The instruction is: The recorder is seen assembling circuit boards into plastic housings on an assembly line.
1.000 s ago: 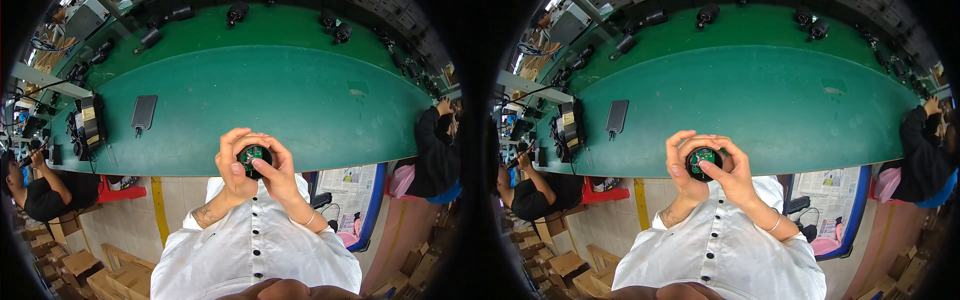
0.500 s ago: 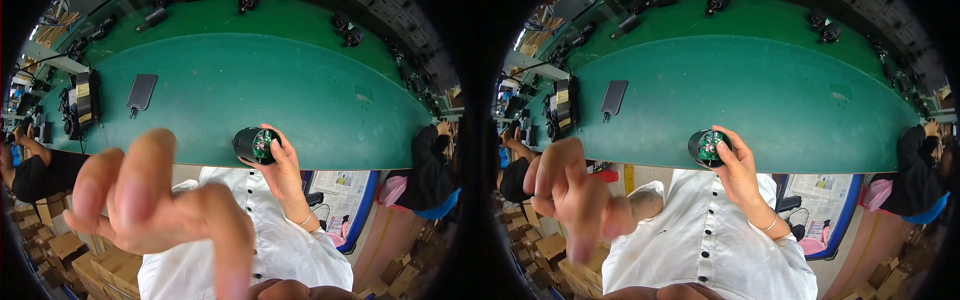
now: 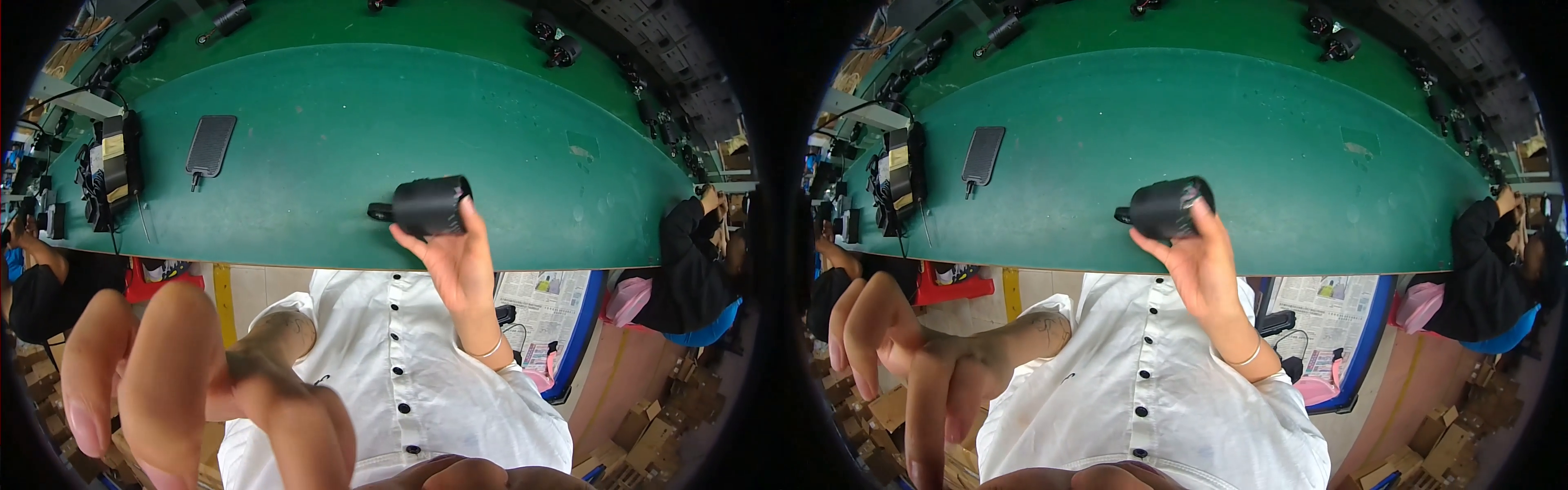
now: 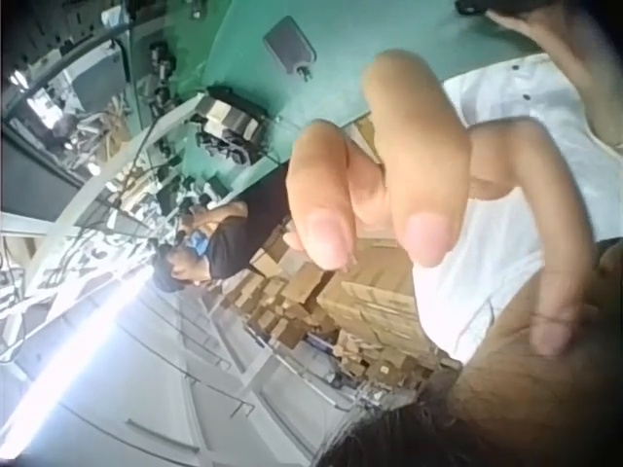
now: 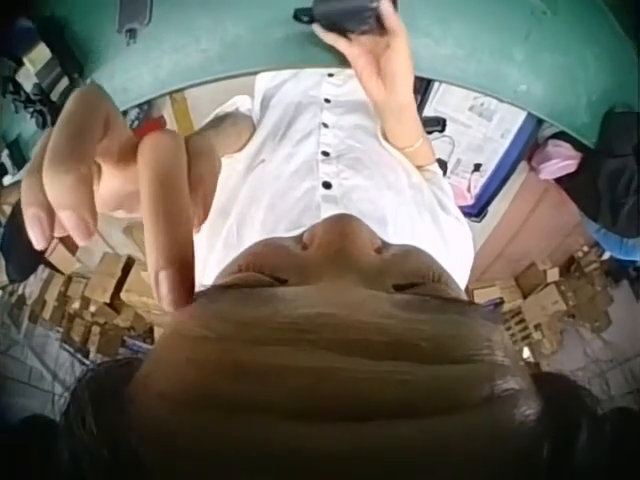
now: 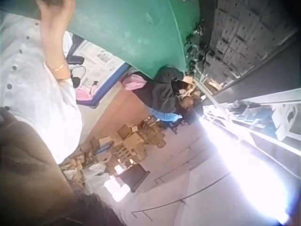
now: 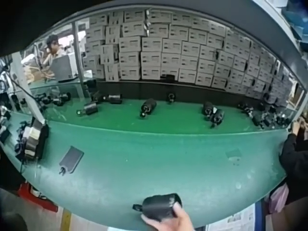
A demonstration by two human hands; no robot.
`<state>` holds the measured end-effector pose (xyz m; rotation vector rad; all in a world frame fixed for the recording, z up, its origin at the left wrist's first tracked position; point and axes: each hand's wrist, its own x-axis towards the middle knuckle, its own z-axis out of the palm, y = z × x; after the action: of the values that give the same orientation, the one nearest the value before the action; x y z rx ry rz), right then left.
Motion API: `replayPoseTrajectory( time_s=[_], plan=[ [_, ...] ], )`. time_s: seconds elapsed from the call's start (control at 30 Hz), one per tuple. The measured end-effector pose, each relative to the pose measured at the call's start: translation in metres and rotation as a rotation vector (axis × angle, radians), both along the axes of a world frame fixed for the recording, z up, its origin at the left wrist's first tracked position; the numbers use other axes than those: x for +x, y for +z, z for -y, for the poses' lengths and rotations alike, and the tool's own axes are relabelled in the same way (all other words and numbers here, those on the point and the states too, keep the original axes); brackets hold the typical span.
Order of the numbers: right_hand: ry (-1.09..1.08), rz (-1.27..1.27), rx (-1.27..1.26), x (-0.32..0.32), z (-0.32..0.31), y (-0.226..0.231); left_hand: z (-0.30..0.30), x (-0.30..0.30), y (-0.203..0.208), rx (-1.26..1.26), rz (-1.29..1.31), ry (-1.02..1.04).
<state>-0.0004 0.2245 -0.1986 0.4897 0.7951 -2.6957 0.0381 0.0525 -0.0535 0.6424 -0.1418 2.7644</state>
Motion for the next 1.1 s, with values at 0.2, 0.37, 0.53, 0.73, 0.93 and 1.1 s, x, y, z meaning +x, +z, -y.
replayPoseTrajectory(
  time_s=[0.2,0.37,0.53,0.73,0.93,1.1],
  plan=[
    [-0.077,0.102,-0.262,-0.03,-0.019,-0.014,0.007,-0.002,-0.002,-0.188,-0.121,0.078],
    [-0.115,0.039,-0.395,-0.052,-0.026,-0.014,0.023,-0.011,-0.006,-0.265,-0.268,-0.031],
    [-0.004,-0.216,-0.29,-0.052,-0.026,-0.014,0.022,-0.012,-0.005,-0.209,-0.258,-0.037],
    [-0.069,-0.24,-0.07,-0.042,-0.03,-0.018,-0.005,-0.031,-0.033,-0.286,-0.219,0.284],
    [-0.086,-0.259,0.024,-0.04,-0.023,-0.011,-0.028,-0.04,-0.108,-0.624,0.124,0.573],
    [-0.099,-0.248,0.059,-0.036,-0.025,-0.014,-0.03,-0.041,-0.12,-0.588,0.098,0.59]
  ],
)
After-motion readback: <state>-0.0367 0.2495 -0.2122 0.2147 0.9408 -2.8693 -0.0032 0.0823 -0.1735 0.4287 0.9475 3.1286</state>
